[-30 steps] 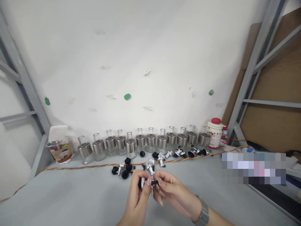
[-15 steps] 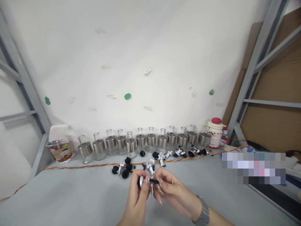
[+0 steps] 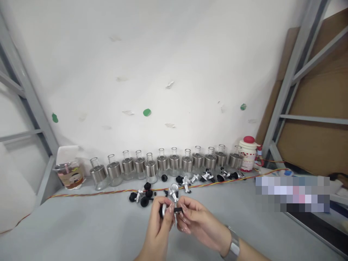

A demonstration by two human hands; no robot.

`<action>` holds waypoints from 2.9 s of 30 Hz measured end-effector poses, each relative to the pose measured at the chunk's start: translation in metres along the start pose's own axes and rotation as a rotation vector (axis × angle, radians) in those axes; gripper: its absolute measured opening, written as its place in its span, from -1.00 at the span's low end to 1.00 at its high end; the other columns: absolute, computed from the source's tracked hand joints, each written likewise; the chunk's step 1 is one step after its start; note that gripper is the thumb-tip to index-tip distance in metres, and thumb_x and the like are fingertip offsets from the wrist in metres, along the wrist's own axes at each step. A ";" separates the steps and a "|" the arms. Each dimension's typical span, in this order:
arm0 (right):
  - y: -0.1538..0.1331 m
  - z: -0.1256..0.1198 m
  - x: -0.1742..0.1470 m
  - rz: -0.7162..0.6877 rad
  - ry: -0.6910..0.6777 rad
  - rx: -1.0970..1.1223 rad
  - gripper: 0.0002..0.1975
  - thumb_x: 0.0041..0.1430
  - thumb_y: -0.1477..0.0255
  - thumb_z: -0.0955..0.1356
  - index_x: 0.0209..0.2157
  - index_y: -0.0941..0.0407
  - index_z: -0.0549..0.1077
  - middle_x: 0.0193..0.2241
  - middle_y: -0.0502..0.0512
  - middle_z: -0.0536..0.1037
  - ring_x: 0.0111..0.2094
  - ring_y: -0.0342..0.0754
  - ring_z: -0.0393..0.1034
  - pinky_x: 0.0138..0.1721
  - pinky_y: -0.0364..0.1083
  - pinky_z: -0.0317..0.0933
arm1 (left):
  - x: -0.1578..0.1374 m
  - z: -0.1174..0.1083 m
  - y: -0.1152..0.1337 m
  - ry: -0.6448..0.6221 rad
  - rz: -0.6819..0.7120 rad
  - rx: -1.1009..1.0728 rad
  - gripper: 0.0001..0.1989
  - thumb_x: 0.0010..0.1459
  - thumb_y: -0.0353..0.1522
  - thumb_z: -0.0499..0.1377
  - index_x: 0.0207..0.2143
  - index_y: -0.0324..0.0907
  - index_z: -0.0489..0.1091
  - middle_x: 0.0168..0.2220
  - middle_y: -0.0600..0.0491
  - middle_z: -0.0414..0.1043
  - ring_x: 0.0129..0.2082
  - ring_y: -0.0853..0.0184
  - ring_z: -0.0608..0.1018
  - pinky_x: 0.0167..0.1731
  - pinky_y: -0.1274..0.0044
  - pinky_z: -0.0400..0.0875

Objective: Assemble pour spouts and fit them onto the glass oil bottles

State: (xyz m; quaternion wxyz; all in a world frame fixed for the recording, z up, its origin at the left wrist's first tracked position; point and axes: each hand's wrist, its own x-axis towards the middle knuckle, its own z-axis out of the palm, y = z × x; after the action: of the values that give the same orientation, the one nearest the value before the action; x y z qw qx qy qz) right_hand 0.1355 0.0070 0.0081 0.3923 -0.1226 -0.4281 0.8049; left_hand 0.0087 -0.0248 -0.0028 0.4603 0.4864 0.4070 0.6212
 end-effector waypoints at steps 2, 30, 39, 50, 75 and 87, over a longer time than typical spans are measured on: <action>0.001 0.002 0.000 -0.018 0.007 -0.012 -0.75 -0.03 0.31 0.39 -0.48 0.16 0.26 -0.69 -0.14 0.23 -0.65 -0.24 0.15 -0.51 -0.16 -0.09 | 0.000 0.001 0.001 0.017 0.000 0.006 -0.73 0.07 -0.12 0.06 -0.37 -0.14 0.21 -0.62 0.19 0.18 -0.63 0.48 0.25 -0.62 0.64 0.10; 0.007 0.001 0.000 -0.020 0.000 0.004 -0.76 0.03 0.32 0.35 -0.51 0.16 0.24 -0.63 -0.11 0.22 -0.62 -0.23 0.18 -0.48 -0.16 -0.01 | 0.004 -0.006 0.000 0.023 -0.021 0.062 -0.72 0.03 -0.12 0.10 -0.39 -0.14 0.22 -0.62 0.20 0.18 -0.64 0.48 0.26 -0.62 0.65 0.17; 0.008 0.001 0.002 -0.021 0.007 -0.008 -0.71 0.00 0.28 0.36 -0.54 0.16 0.22 -0.65 -0.11 0.23 -0.66 -0.25 0.18 -0.56 -0.19 0.00 | 0.007 -0.005 0.001 0.002 -0.042 0.064 -0.73 0.05 -0.12 0.07 -0.41 -0.13 0.18 -0.64 0.22 0.17 -0.66 0.50 0.24 -0.66 0.68 0.14; 0.008 -0.003 0.002 -0.133 -0.056 -0.192 -0.77 0.07 0.30 0.32 -0.44 0.16 0.25 -0.65 -0.12 0.25 -0.65 -0.25 0.21 -0.63 -0.23 0.10 | 0.002 -0.006 0.001 0.002 0.116 0.084 -0.81 0.10 -0.20 0.06 -0.38 -0.14 0.20 -0.52 0.19 0.16 -0.63 0.52 0.25 -0.65 0.67 0.16; 0.013 -0.001 -0.001 -0.248 0.074 -0.465 -0.78 0.18 0.28 0.21 -0.42 0.13 0.15 -0.60 -0.08 0.32 -0.59 -0.22 0.22 -0.53 -0.17 0.12 | 0.003 -0.006 0.000 -0.038 0.127 0.023 -0.84 0.12 -0.24 0.06 -0.39 -0.14 0.19 -0.51 0.19 0.19 -0.66 0.54 0.25 -0.66 0.67 0.21; 0.016 -0.005 -0.008 -0.379 0.245 -0.921 -0.83 0.22 0.33 0.15 -0.40 0.10 0.18 -0.50 -0.04 0.26 -0.51 -0.19 0.20 -0.45 -0.16 0.11 | 0.010 -0.004 0.001 -0.035 -0.032 -0.035 -0.79 0.10 -0.20 0.07 -0.41 -0.16 0.19 -0.70 0.27 0.12 -0.73 0.57 0.17 -0.72 0.71 0.05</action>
State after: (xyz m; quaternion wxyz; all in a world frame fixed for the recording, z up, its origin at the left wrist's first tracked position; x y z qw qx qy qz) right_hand 0.1354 -0.0007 -0.0085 0.4839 -0.2962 -0.7041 0.4270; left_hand 0.0041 -0.0154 -0.0004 0.4856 0.4827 0.3956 0.6122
